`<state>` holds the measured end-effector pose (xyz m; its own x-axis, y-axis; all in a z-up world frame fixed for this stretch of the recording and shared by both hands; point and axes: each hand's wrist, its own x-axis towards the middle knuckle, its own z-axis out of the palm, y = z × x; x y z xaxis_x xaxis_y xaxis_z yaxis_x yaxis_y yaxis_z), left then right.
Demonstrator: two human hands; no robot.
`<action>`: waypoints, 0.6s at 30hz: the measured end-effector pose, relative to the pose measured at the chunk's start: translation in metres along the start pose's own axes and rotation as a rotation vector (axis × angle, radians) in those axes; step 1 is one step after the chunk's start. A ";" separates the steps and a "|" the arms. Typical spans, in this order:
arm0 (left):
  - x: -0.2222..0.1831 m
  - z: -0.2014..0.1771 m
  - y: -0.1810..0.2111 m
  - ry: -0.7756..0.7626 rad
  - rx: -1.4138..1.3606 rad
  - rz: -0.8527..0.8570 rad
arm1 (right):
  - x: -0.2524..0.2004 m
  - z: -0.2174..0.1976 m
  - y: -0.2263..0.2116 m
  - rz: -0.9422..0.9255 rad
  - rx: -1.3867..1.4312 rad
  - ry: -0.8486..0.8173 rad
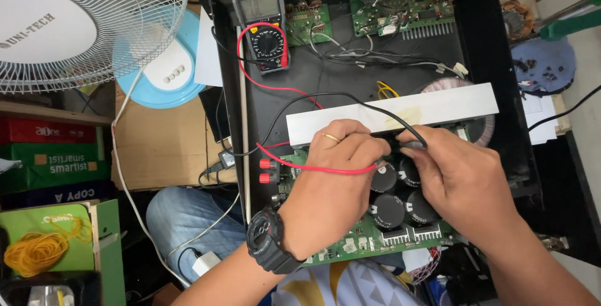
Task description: Testing an electronic circuit board inside an amplifier chassis using a multimeter.
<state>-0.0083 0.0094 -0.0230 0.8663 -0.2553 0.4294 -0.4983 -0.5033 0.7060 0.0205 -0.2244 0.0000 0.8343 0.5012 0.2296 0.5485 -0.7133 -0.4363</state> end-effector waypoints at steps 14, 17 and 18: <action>0.001 -0.004 0.003 -0.010 -0.007 -0.001 | 0.003 -0.002 -0.002 -0.059 -0.011 0.028; 0.001 -0.003 0.002 -0.006 -0.001 0.001 | 0.004 -0.001 -0.003 -0.054 0.000 0.029; 0.001 -0.004 0.002 -0.006 -0.001 0.001 | 0.004 -0.002 -0.003 -0.054 0.000 0.028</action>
<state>-0.0089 0.0109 -0.0190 0.8661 -0.2607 0.4266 -0.4990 -0.5019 0.7064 0.0221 -0.2213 0.0034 0.8046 0.5250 0.2775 0.5930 -0.6854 -0.4226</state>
